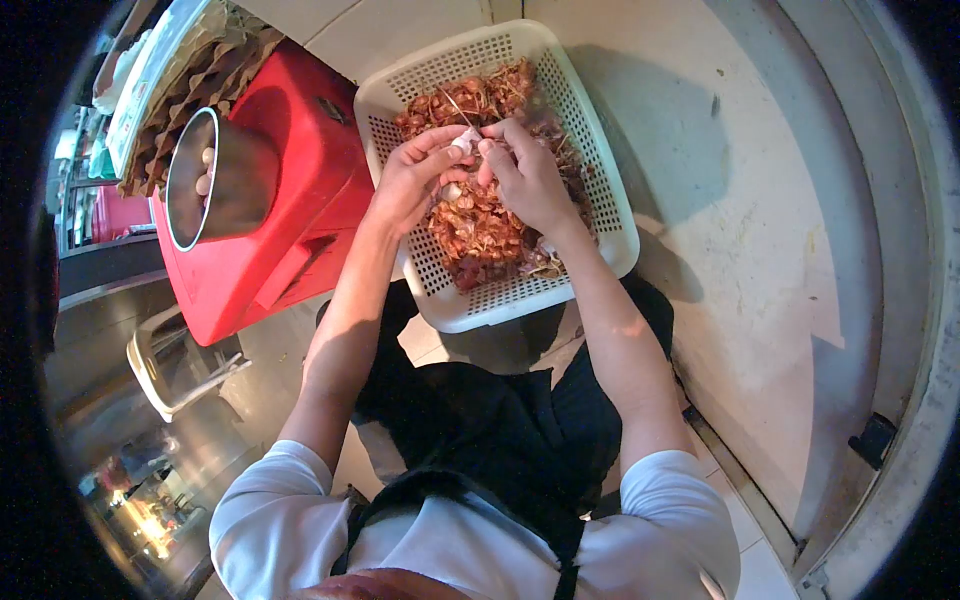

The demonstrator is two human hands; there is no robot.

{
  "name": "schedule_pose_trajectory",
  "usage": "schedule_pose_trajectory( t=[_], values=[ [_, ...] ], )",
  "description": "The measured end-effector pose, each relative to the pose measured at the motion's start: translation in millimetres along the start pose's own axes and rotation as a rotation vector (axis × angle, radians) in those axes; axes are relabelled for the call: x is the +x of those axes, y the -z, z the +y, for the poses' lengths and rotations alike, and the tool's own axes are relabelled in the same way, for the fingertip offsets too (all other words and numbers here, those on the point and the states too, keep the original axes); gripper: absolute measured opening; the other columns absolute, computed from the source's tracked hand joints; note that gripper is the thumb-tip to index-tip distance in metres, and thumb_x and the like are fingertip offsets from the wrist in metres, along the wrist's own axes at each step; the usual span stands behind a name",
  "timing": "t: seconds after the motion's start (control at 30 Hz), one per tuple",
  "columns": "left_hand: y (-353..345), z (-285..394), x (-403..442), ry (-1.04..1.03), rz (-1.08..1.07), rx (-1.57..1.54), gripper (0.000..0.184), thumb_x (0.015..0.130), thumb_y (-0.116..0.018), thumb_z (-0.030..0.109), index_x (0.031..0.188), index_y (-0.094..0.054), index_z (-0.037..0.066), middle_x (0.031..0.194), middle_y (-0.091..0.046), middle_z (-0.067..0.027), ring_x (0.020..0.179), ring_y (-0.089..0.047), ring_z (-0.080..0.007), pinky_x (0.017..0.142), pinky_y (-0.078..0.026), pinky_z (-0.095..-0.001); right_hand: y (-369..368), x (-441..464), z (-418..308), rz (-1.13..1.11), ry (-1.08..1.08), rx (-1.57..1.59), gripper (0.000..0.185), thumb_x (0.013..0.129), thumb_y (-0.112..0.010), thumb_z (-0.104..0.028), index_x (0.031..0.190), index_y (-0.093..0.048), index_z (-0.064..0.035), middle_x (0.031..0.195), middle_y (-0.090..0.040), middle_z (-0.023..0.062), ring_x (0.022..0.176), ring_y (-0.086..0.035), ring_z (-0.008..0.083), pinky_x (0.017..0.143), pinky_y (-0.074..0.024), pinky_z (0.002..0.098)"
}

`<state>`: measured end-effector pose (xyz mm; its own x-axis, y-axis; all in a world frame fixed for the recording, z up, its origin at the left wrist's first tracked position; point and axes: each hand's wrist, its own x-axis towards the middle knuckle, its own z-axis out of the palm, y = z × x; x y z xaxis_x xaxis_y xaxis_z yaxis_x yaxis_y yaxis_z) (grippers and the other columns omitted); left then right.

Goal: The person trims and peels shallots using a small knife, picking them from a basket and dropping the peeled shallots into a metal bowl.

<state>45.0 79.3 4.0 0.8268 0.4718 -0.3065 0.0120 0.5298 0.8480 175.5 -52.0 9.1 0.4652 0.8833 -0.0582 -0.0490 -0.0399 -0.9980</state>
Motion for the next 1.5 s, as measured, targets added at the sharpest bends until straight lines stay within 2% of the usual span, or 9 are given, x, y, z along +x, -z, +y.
schedule_pose_trajectory(
  t=[0.37, 0.47, 0.67, 0.77, 0.87, 0.97, 1.33, 1.47, 1.5],
  values=[
    [1.1, 0.4, -1.1, -0.078, -0.042, 0.091, 0.028, 0.091, -0.057, -0.002, 0.119, -0.055, 0.004, 0.116, -0.062, -0.0052, 0.1, -0.06, -0.0116, 0.083, -0.051, -0.0256, 0.1, 0.8, 1.0, 0.023, -0.036, -0.021, 0.019, 0.1, -0.049, -0.019, 0.107, -0.055, -0.0023, 0.067, -0.061, 0.0053, 0.048, -0.048, 0.0091, 0.046, -0.0399, 0.0271],
    [-4.9, 0.6, -1.5, -0.141, -0.031, 0.093, 0.029, 0.089, -0.057, -0.003, 0.117, -0.055, 0.003, 0.113, -0.063, -0.0076, 0.099, -0.062, -0.0133, 0.08, -0.052, -0.0261, 1.1, 1.2, 1.7, 0.032, -0.023, -0.03, 0.019, 0.1, -0.049, -0.019, 0.107, -0.056, -0.0025, 0.067, -0.06, 0.005, 0.049, -0.048, 0.0091, 0.047, -0.0402, 0.0273],
    [-3.5, 0.3, -2.4, -0.079, -0.04, 0.083, 0.031, 0.092, -0.057, 0.0, 0.122, -0.051, 0.004, 0.111, -0.062, -0.0097, 0.097, -0.063, -0.0171, 0.075, -0.055, -0.027, 0.6, 1.4, -1.2, 0.027, -0.004, -0.04, 0.02, 0.1, -0.05, -0.019, 0.106, -0.056, -0.0019, 0.067, -0.06, 0.0049, 0.05, -0.05, 0.0093, 0.047, -0.0409, 0.0276],
    [-4.1, -0.8, 0.5, -0.007, 0.002, 0.031, 0.028, 0.093, -0.059, 0.004, 0.12, -0.051, 0.003, 0.109, -0.063, -0.0098, 0.095, -0.064, -0.0173, 0.073, -0.055, -0.0265, -0.2, 0.6, -0.4, 0.0, 0.007, -0.031, 0.019, 0.1, -0.05, -0.02, 0.105, -0.056, -0.0021, 0.067, -0.06, 0.005, 0.051, -0.05, 0.0093, 0.047, -0.0409, 0.0276],
    [-0.4, -6.3, 4.1, -0.061, 0.003, 0.053, 0.027, 0.092, -0.063, 0.007, 0.117, -0.054, 0.002, 0.103, -0.065, -0.0068, 0.092, -0.064, -0.0142, 0.072, -0.054, -0.0258, -0.7, 0.2, 1.1, 0.009, -0.013, -0.022, 0.019, 0.101, -0.049, -0.02, 0.105, -0.056, -0.0026, 0.068, -0.061, 0.0051, 0.051, -0.05, 0.009, 0.047, -0.0404, 0.027],
    [-1.7, -3.0, 2.6, -0.074, 0.011, 0.111, 0.026, 0.093, -0.059, 0.001, 0.119, -0.055, 0.003, 0.109, -0.065, -0.009, 0.095, -0.064, -0.0161, 0.074, -0.055, -0.0258, 2.0, 0.3, -1.3, 0.03, -0.034, -0.03, 0.02, 0.101, -0.049, -0.021, 0.106, -0.056, -0.0031, 0.068, -0.06, 0.0048, 0.051, -0.05, 0.0084, 0.046, -0.0394, 0.0261],
    [-2.4, 2.8, -1.8, -0.099, -0.026, 0.074, 0.029, 0.091, -0.061, 0.0, 0.119, -0.056, 0.003, 0.117, -0.065, -0.0099, 0.098, -0.063, -0.016, 0.082, -0.053, -0.0278, 10.9, 4.9, -3.2, 0.114, -0.077, 0.071, 0.022, 0.101, -0.05, -0.024, 0.107, -0.057, -0.0035, 0.069, -0.059, 0.0027, 0.048, -0.045, 0.0059, 0.043, -0.0355, 0.0232],
    [-3.6, 1.1, -0.6, -0.118, 0.057, 0.076, 0.026, 0.09, -0.063, 0.001, 0.115, -0.057, 0.0, 0.11, -0.066, -0.01, 0.095, -0.064, -0.0142, 0.078, -0.053, -0.0273, 5.1, 0.0, -8.0, 0.026, -0.13, 0.013, 0.034, 0.099, -0.053, -0.023, 0.125, -0.051, -0.0018, 0.073, -0.063, 0.0054, 0.047, -0.047, 0.0069, 0.045, -0.0389, 0.0231],
    [-2.3, -0.3, -0.2, -0.123, 0.066, 0.1, 0.026, 0.089, -0.064, 0.001, 0.114, -0.057, 0.0, 0.108, -0.066, -0.0098, 0.093, -0.064, -0.0137, 0.077, -0.053, -0.0269, 3.8, -0.6, -5.3, -0.027, -0.062, -0.058, 0.04, 0.098, -0.053, -0.02, 0.132, -0.046, -0.0004, 0.075, -0.064, 0.0063, 0.051, -0.053, 0.0088, 0.05, -0.0436, 0.0249]
  ],
)
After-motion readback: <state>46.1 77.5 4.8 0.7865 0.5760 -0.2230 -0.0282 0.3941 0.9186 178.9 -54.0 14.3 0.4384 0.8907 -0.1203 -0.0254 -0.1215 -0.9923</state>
